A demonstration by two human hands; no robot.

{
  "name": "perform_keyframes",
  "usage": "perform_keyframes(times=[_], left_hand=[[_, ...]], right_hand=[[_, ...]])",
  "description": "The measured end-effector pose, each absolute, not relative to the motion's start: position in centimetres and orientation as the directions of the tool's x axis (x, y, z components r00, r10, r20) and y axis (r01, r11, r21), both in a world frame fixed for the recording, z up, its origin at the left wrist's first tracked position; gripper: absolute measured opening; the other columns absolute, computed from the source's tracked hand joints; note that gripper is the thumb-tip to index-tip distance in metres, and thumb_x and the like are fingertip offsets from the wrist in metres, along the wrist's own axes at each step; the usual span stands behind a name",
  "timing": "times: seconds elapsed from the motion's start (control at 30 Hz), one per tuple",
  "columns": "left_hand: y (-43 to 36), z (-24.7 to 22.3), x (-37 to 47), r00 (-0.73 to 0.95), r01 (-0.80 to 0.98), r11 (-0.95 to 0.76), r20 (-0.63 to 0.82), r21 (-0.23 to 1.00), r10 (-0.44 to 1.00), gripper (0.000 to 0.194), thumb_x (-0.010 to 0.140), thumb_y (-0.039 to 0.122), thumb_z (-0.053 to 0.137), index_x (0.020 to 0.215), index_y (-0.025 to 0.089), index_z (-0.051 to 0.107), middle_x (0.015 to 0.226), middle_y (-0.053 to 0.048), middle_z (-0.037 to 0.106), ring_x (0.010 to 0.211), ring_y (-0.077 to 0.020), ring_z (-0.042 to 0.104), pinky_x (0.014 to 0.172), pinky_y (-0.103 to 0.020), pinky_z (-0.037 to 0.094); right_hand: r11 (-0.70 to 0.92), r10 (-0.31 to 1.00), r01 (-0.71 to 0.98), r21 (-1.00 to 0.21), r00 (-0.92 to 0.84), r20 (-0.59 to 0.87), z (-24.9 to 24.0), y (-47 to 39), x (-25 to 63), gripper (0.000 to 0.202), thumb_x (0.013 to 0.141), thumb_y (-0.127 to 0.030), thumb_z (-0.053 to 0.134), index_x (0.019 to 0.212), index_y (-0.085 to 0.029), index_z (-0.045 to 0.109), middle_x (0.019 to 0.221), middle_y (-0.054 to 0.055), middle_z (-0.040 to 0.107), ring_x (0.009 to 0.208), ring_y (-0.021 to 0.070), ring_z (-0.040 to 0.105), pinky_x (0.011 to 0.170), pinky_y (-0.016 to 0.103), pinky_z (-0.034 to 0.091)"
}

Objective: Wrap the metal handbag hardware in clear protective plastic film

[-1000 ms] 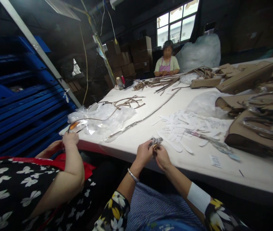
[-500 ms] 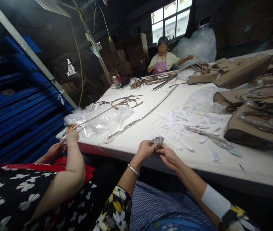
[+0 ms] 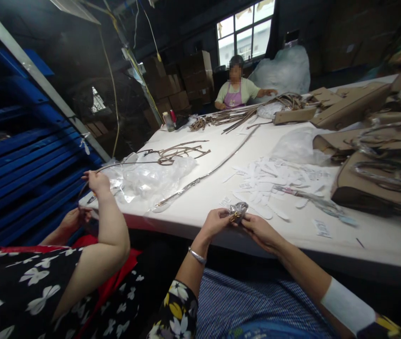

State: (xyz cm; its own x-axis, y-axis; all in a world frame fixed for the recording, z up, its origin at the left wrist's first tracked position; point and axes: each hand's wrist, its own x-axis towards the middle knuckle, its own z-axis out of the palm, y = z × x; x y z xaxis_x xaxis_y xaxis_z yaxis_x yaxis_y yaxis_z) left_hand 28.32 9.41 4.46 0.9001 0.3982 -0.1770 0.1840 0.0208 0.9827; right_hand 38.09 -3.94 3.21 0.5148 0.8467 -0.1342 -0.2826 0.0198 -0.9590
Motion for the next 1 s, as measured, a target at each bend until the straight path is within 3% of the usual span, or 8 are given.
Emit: perform_keyframes(times=[0.1, 0.3, 0.43, 0.5, 0.6, 0.67, 0.87, 1.0], left_hand=[[9.0, 4.2, 28.7, 0.908, 0.170, 0.001, -0.157, 0.985, 0.390, 0.044, 0.070, 0.044, 0.074, 0.096, 0.008, 0.071, 0.082, -0.010, 0.074, 0.070, -0.0195, 0.069, 0.065, -0.026, 0.053], [8.6, 3.2, 30.0, 0.904, 0.163, -0.078, -0.117, 0.984, 0.411, 0.023, 0.076, 0.029, 0.068, 0.091, 0.011, 0.072, 0.081, -0.008, 0.075, 0.070, -0.0182, 0.070, 0.064, -0.024, 0.052], [8.5, 3.1, 30.4, 0.900, 0.165, -0.113, -0.103, 0.980, 0.423, 0.019, 0.075, 0.026, 0.068, 0.085, 0.011, 0.072, 0.077, -0.007, 0.075, 0.070, -0.0192, 0.070, 0.063, -0.024, 0.052], [8.4, 3.3, 30.3, 0.899, 0.160, -0.119, -0.095, 0.980, 0.428, 0.019, 0.076, 0.024, 0.067, 0.087, 0.010, 0.072, 0.080, -0.008, 0.075, 0.072, -0.0195, 0.070, 0.065, -0.025, 0.052], [8.2, 3.5, 30.0, 0.897, 0.149, -0.130, -0.079, 0.980, 0.434, 0.020, 0.076, 0.022, 0.066, 0.090, 0.010, 0.072, 0.088, -0.008, 0.076, 0.078, -0.0198, 0.070, 0.068, -0.025, 0.053], [8.0, 3.5, 29.9, 0.897, 0.148, -0.139, -0.074, 0.979, 0.435, 0.020, 0.076, 0.022, 0.067, 0.091, 0.010, 0.072, 0.090, -0.008, 0.076, 0.080, -0.0201, 0.070, 0.069, -0.025, 0.054], [8.7, 3.0, 29.9, 0.866, 0.196, -0.201, -0.073, 0.960, 0.494, 0.024, 0.082, 0.025, 0.061, 0.096, 0.009, 0.071, 0.082, -0.008, 0.075, 0.071, -0.0187, 0.070, 0.063, -0.024, 0.053], [8.8, 2.4, 30.0, 0.836, 0.231, -0.310, -0.025, 0.922, 0.548, 0.022, 0.083, 0.026, 0.061, 0.096, 0.013, 0.072, 0.077, -0.006, 0.075, 0.070, -0.0183, 0.069, 0.065, -0.025, 0.052]], right_hand=[[-0.027, 0.782, -0.177, -0.984, 0.610, -0.131, 2.5, -4.6, 38.0, 0.016, 0.070, -0.031, 0.070, 0.076, -0.018, 0.076, 0.072, 0.003, 0.075, 0.090, 0.0305, 0.068, 0.095, 0.048, 0.047], [0.063, 0.734, -0.212, -0.975, 0.672, -0.099, 1.6, -5.3, 37.3, 0.026, 0.074, -0.031, 0.064, 0.095, -0.020, 0.075, 0.097, 0.006, 0.076, 0.098, 0.0271, 0.068, 0.098, 0.044, 0.048], [-0.040, 0.707, -0.015, -0.999, 0.706, -0.038, 1.4, -6.2, 37.8, 0.026, 0.075, -0.031, 0.066, 0.097, -0.022, 0.076, 0.099, 0.006, 0.076, 0.109, 0.0318, 0.062, 0.107, 0.054, 0.035], [-0.040, 0.713, -0.015, -0.999, 0.700, -0.039, 1.4, -6.4, 38.1, 0.024, 0.074, -0.030, 0.067, 0.096, -0.023, 0.076, 0.101, 0.005, 0.075, 0.112, 0.0325, 0.060, 0.109, 0.055, 0.033], [0.053, 0.769, -0.175, -0.983, 0.635, -0.072, 1.6, -6.5, 38.2, 0.026, 0.077, -0.028, 0.061, 0.098, -0.021, 0.074, 0.104, 0.007, 0.075, 0.106, 0.0290, 0.066, 0.103, 0.049, 0.044], [0.048, 0.784, -0.187, -0.981, 0.616, -0.079, 1.9, -6.6, 38.4, 0.026, 0.077, -0.027, 0.059, 0.097, -0.020, 0.074, 0.102, 0.009, 0.075, 0.100, 0.0287, 0.069, 0.097, 0.047, 0.050], [-0.153, 0.628, 0.137, -0.979, 0.779, 0.011, 2.8, -9.2, 38.9, 0.027, 0.082, -0.037, 0.060, 0.100, -0.023, 0.074, 0.096, 0.006, 0.077, 0.093, 0.0297, 0.072, 0.091, 0.046, 0.053], [-0.175, 0.529, 0.501, -0.847, 0.774, 0.348, 3.1, -10.7, 38.8, 0.028, 0.089, -0.034, 0.053, 0.110, -0.025, 0.070, 0.108, 0.006, 0.074, 0.106, 0.0268, 0.066, 0.101, 0.045, 0.047]])
